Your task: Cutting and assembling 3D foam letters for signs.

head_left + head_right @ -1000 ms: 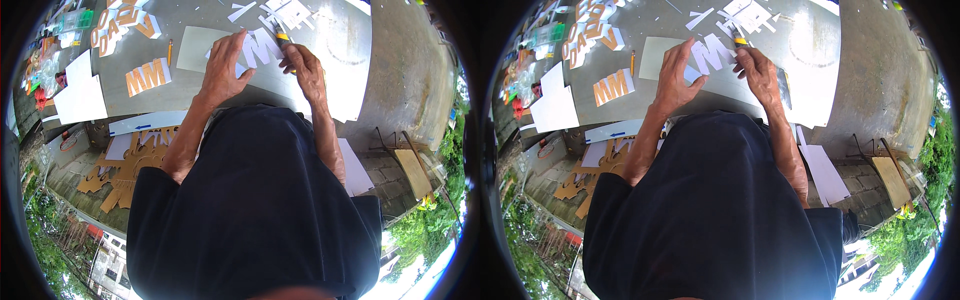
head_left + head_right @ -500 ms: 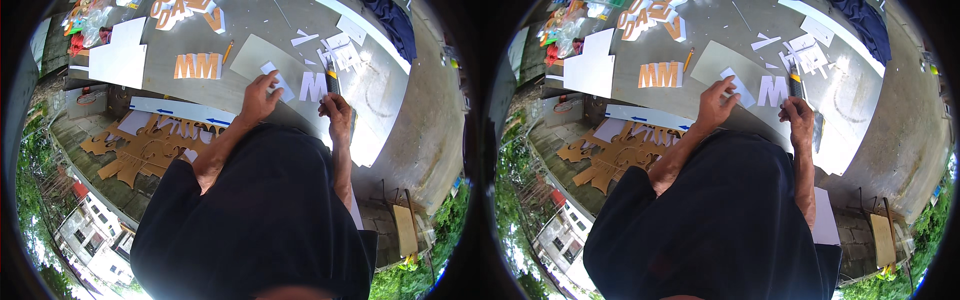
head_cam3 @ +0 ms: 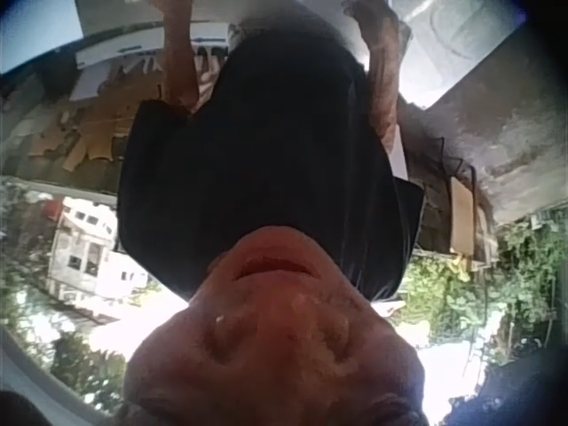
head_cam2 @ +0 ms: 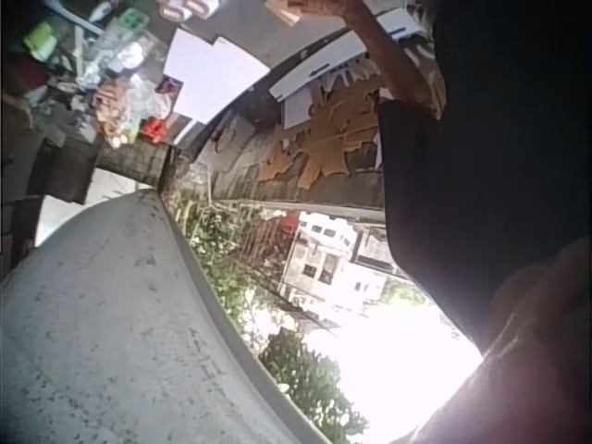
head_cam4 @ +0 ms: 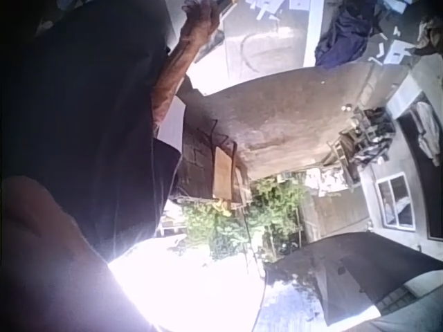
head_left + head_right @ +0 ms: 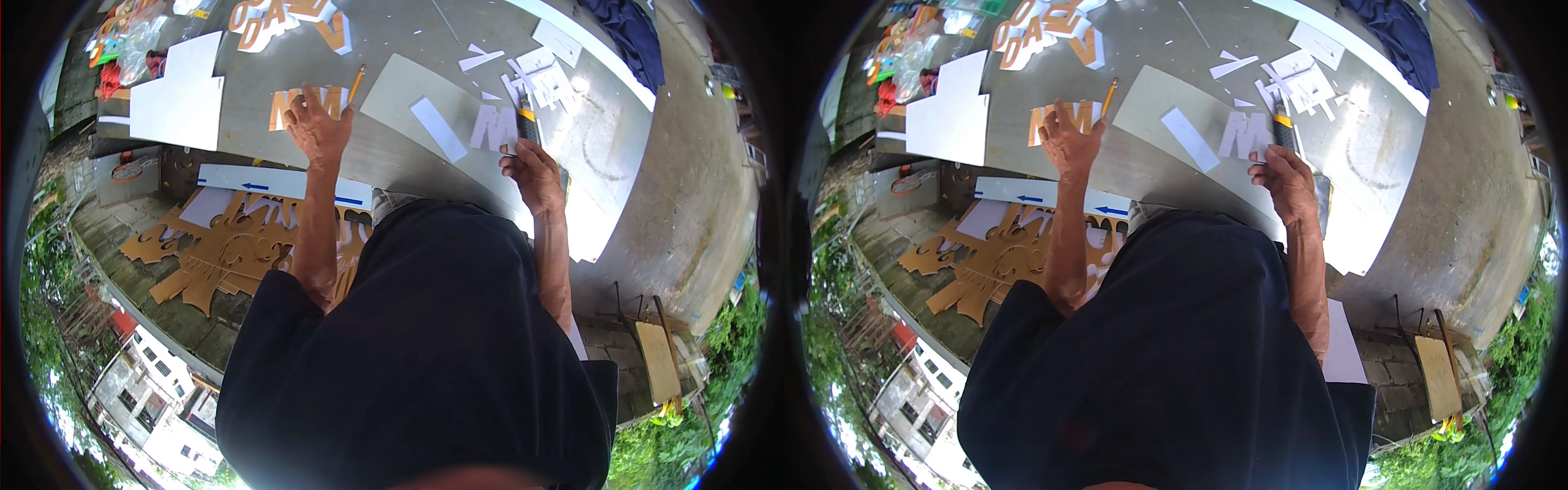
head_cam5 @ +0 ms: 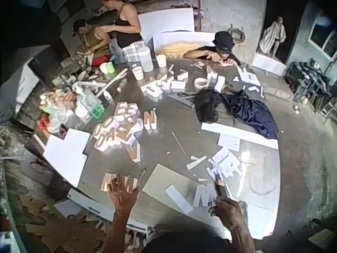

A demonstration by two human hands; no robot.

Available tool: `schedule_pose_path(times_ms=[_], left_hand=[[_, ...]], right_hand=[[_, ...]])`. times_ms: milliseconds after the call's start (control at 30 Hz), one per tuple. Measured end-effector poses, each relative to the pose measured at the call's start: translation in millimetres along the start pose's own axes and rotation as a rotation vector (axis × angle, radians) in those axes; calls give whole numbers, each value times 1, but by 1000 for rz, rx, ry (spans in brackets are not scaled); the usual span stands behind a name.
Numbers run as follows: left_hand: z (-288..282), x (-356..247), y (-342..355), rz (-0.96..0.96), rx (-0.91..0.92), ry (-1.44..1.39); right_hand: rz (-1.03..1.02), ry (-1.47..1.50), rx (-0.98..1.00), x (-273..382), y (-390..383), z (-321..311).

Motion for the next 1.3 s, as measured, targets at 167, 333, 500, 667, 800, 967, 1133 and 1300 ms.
schedule_pose_path(times_ms=[167,333,500,667,800,967,1133,1300], left_hand=[[-5,-12,6,-111,148,3],[-48,-47,11,-64,112,-248],[-67,-78,25,-407,60,-1858],[-64,-125,18,-317,473,-2531],[-56,-156,12,-526,472,-2543],[-48,-160,11,-410,604,-2540],[-35,-158,1,-477,690,-2572],[-34,-167,-9,-633,707,-2561]], right_hand=[[-26,24,61,11,3,10],[-113,-108,-7,27,-6,36],[-374,-409,-63,51,-22,87],[-851,-807,-176,51,-37,142],[-880,-1004,-168,42,-43,160],[-1123,-1277,-103,34,-45,155],[-1091,-1487,-81,33,-51,147],[-1051,-1640,-78,36,-54,144]])
Point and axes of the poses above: each hand's wrist, its own y-axis towards the middle knuckle, its own z-axis out of the palm, x = y × z, the point moved 1 cm from there along y, towards the middle knuckle, and after that the axes turned 6 degrees about z, right-handed, at the moved point
